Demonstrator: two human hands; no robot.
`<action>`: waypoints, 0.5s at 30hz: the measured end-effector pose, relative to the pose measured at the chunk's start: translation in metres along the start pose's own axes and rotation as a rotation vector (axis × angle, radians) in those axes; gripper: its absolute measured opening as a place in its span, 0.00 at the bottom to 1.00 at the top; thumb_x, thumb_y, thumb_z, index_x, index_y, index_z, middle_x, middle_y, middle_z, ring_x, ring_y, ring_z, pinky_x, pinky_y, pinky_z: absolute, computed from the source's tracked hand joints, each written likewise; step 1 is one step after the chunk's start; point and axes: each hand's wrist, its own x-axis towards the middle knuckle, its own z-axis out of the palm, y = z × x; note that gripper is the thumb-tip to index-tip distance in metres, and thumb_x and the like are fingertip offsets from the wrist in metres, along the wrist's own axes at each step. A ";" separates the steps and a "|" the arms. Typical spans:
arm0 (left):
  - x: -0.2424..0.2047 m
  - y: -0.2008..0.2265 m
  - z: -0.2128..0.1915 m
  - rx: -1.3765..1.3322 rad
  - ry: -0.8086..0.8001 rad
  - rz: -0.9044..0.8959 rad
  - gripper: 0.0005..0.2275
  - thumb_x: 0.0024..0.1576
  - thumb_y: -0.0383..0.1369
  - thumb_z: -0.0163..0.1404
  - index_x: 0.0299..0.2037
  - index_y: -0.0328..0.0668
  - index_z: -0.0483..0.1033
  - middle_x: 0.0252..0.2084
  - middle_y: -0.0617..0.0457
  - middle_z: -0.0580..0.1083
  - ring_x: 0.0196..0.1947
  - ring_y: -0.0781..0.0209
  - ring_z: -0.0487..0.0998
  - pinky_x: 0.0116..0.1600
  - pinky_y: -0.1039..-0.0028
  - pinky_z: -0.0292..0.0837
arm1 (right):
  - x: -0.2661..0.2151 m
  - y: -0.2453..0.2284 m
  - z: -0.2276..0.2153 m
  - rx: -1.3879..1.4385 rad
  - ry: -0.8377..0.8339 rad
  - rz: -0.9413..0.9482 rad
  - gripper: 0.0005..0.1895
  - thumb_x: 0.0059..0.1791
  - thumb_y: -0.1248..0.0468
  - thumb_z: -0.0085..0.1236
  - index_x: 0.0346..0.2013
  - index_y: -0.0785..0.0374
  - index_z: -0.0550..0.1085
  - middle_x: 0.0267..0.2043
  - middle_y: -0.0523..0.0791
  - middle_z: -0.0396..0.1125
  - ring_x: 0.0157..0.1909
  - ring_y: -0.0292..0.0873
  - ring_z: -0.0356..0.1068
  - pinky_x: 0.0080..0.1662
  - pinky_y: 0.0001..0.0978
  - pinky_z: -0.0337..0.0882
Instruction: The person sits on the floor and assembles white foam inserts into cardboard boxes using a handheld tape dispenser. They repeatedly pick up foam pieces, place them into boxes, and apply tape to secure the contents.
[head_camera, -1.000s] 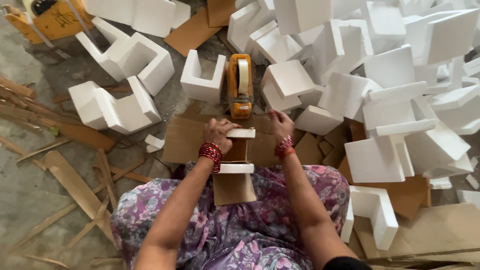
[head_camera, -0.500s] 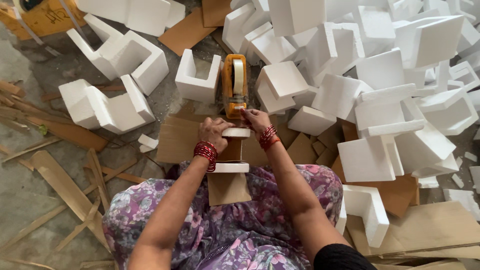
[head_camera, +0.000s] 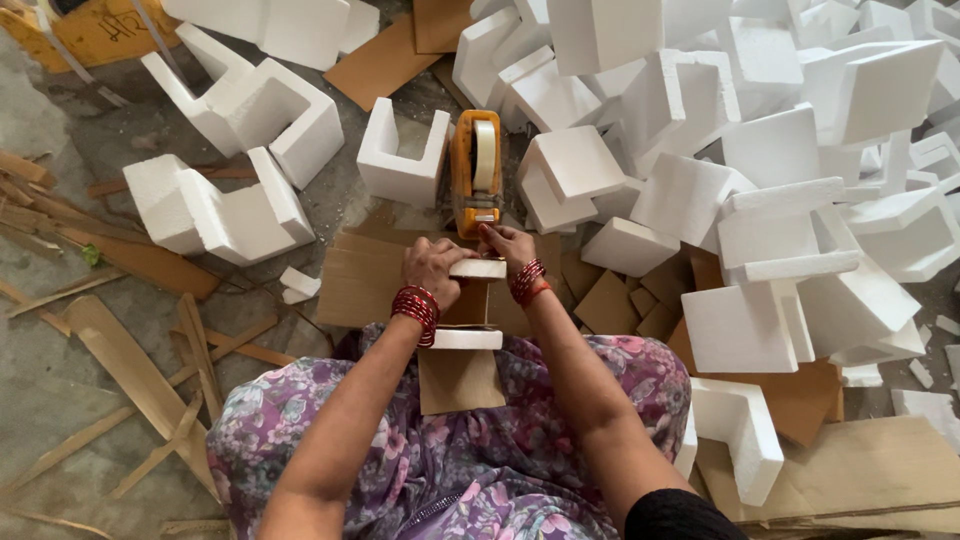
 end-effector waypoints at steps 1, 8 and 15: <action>0.000 0.000 0.000 -0.003 0.004 0.003 0.24 0.40 0.20 0.49 0.43 0.63 0.85 0.42 0.65 0.79 0.45 0.53 0.71 0.54 0.65 0.64 | 0.000 0.001 0.000 -0.004 0.005 -0.015 0.12 0.50 0.59 0.66 0.35 0.67 0.80 0.26 0.43 0.73 0.25 0.35 0.71 0.29 0.27 0.70; -0.001 -0.002 0.004 -0.007 0.025 0.024 0.23 0.40 0.21 0.50 0.42 0.63 0.85 0.42 0.64 0.79 0.44 0.53 0.71 0.54 0.65 0.64 | 0.007 0.005 -0.001 -0.093 0.071 -0.097 0.12 0.48 0.59 0.67 0.32 0.68 0.81 0.26 0.42 0.74 0.25 0.32 0.70 0.29 0.25 0.69; -0.004 -0.004 0.004 -0.014 0.031 0.036 0.25 0.39 0.20 0.49 0.43 0.63 0.85 0.41 0.63 0.78 0.44 0.53 0.70 0.54 0.65 0.65 | 0.025 0.023 -0.012 -0.224 0.123 -0.135 0.12 0.48 0.59 0.68 0.34 0.67 0.82 0.28 0.42 0.76 0.29 0.30 0.72 0.33 0.23 0.71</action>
